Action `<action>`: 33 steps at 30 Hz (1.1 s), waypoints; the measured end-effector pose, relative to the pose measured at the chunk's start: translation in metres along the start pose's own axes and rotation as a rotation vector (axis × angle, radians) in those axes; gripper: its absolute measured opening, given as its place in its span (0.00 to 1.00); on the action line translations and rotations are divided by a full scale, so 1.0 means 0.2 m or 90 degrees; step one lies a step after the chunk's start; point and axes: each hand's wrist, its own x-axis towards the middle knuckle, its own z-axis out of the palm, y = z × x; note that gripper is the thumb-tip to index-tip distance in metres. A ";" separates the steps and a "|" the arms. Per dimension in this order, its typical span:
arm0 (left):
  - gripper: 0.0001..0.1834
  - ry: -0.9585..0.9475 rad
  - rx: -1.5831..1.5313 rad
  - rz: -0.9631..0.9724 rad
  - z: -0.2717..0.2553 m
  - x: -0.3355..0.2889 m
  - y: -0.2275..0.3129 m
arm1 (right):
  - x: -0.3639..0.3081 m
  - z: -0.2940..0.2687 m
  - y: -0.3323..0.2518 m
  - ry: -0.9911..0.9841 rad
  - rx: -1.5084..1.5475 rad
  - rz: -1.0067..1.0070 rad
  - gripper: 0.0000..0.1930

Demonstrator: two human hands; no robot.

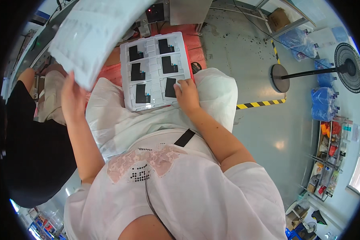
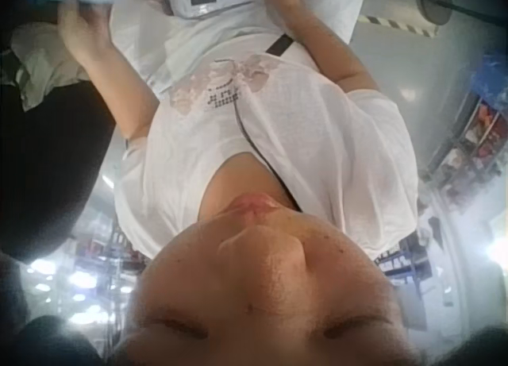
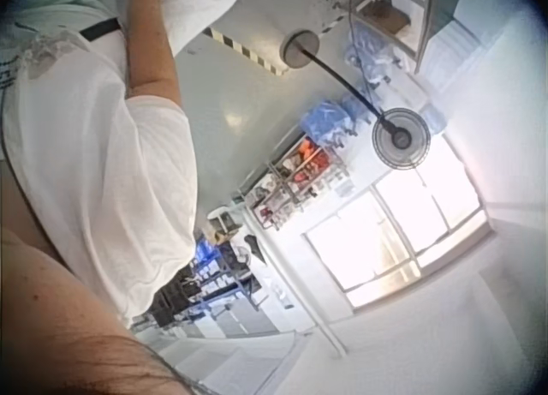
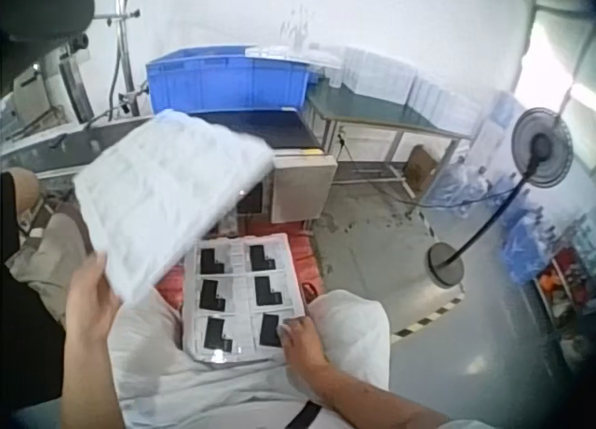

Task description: The person repeatedly picks up small black electronic components from a conveyor belt and places them into the compartments of a white plastic tray. The person then stacks the filled trays on their lap and periodically moves the stack to the side.

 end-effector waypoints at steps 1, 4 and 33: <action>0.23 0.016 0.020 -0.045 -0.12 -0.09 -0.03 | 0.01 -0.02 0.00 -0.011 0.103 0.044 0.11; 0.21 0.044 0.108 -0.176 -0.26 -0.35 -0.09 | 0.05 -0.07 -0.01 -0.125 0.450 0.281 0.15; 0.25 -0.048 0.936 -0.269 -0.50 -0.08 -0.90 | 0.25 0.02 0.22 -0.106 -0.173 0.280 0.21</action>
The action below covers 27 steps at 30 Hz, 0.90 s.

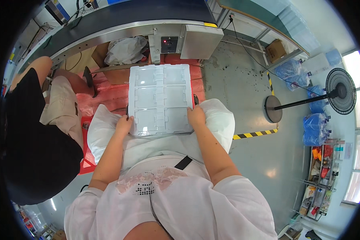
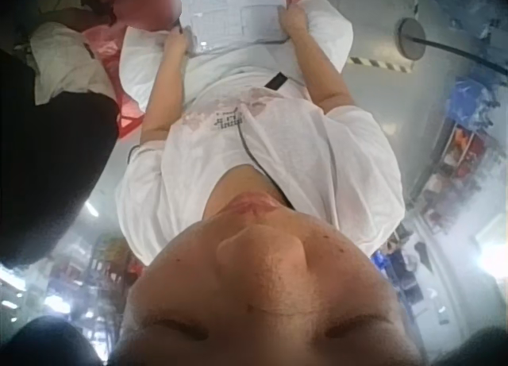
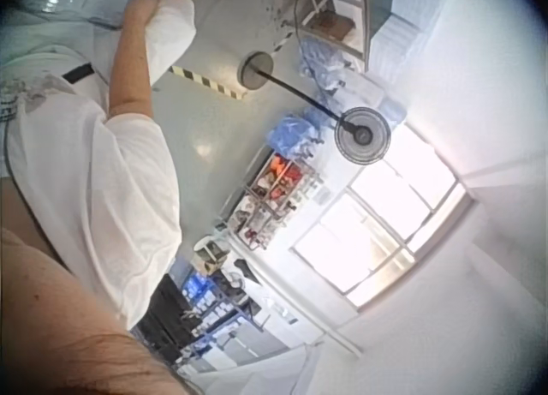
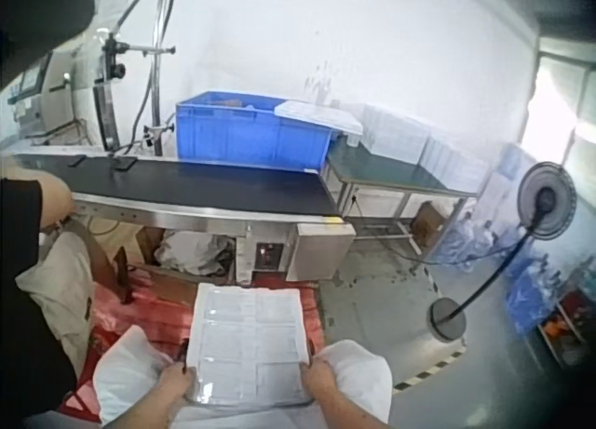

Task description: The person repeatedly picks up small black electronic components from a conveyor belt and places them into the compartments of a white plastic tray. The person then stacks the filled trays on their lap and periodically moves the stack to the side.

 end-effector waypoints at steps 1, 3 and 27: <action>0.25 -0.017 0.008 -0.008 -0.01 0.02 0.00 | 0.02 0.00 -0.01 -0.014 0.012 0.022 0.21; 0.25 -0.072 0.035 -0.020 -0.05 0.04 0.01 | 0.01 0.00 0.00 -0.046 -0.016 0.006 0.21; 0.18 0.162 -0.214 0.347 -0.41 0.51 0.50 | 0.35 -0.79 -1.80 0.094 -0.100 -0.649 0.18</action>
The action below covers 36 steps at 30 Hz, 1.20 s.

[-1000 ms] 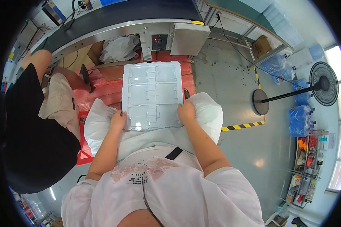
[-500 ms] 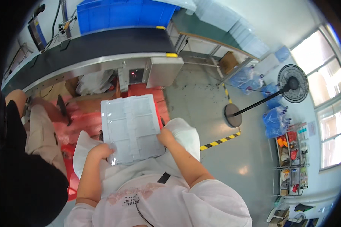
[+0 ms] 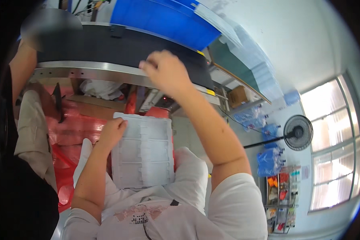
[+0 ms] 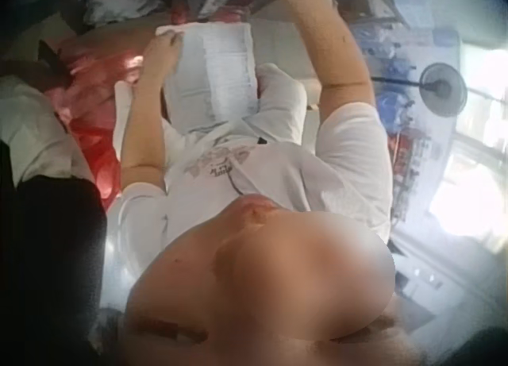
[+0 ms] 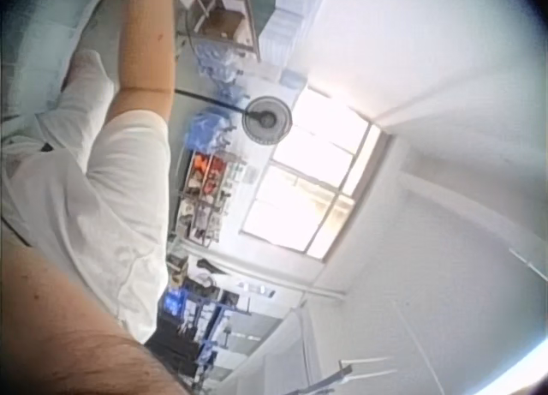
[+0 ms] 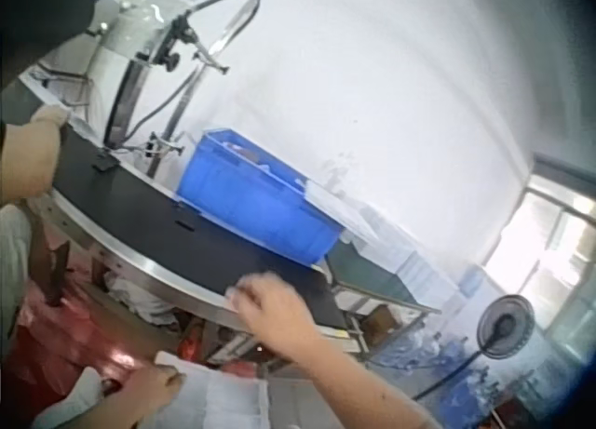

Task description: The person repeatedly picks up small black electronic components from a conveyor belt and places them into the compartments of a white plastic tray. The person then stacks the filled trays on their lap and periodically moves the stack to the side.

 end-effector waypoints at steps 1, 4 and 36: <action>0.17 0.011 -0.012 0.016 -0.01 0.00 0.02 | 0.14 0.04 0.04 0.033 -0.079 0.004 0.22; 0.16 0.066 -0.048 0.062 -0.03 -0.03 0.10 | 0.53 0.20 0.14 0.012 -0.148 0.217 0.27; 0.21 0.361 0.415 0.079 -0.72 1.14 0.23 | -0.77 0.64 0.62 -0.297 0.066 0.010 0.16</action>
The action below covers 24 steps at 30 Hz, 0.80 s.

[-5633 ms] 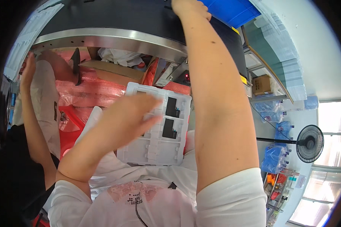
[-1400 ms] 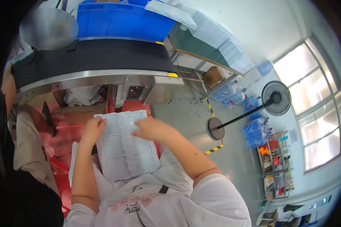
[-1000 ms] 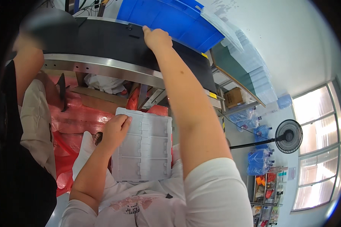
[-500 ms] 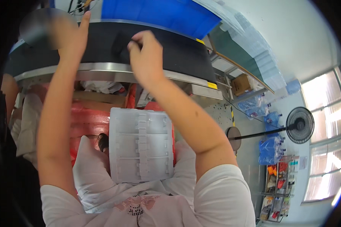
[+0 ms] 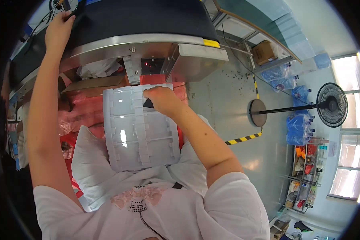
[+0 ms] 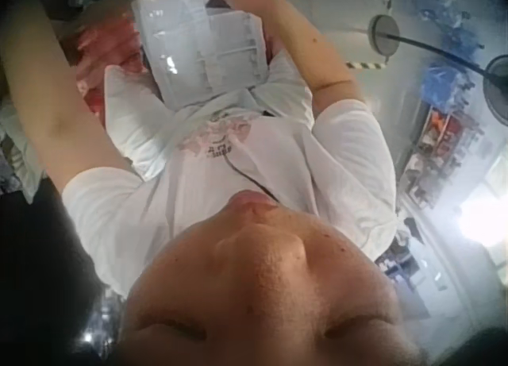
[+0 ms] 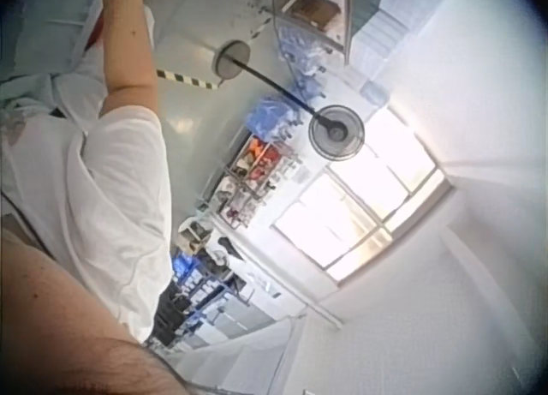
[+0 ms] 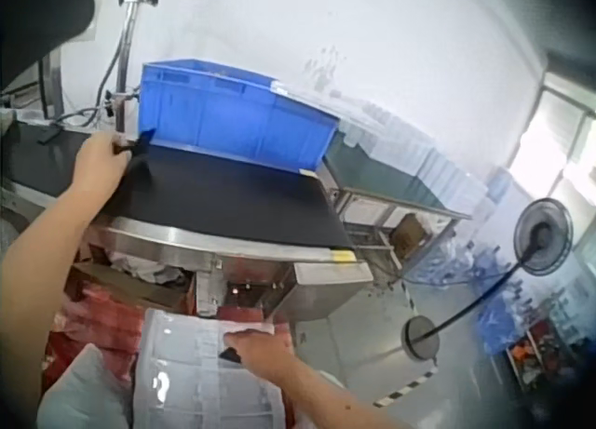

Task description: The person repeatedly picks up small black electronic components from a conveyor belt and places them into the compartments of a white plastic tray. The person then stacks the filled trays on their lap and periodically moves the stack to the side.

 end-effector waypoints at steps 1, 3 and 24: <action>0.20 0.005 -0.117 0.025 -0.07 -0.14 0.17 | -0.03 0.05 0.05 0.024 -0.031 0.013 0.21; 0.16 0.095 -0.301 0.017 -0.27 -0.42 0.35 | -0.05 0.08 0.02 0.163 -0.038 0.025 0.24; 0.35 -0.393 -0.077 0.129 0.17 -1.56 0.27 | -0.36 0.35 -0.18 0.221 -0.009 0.147 0.23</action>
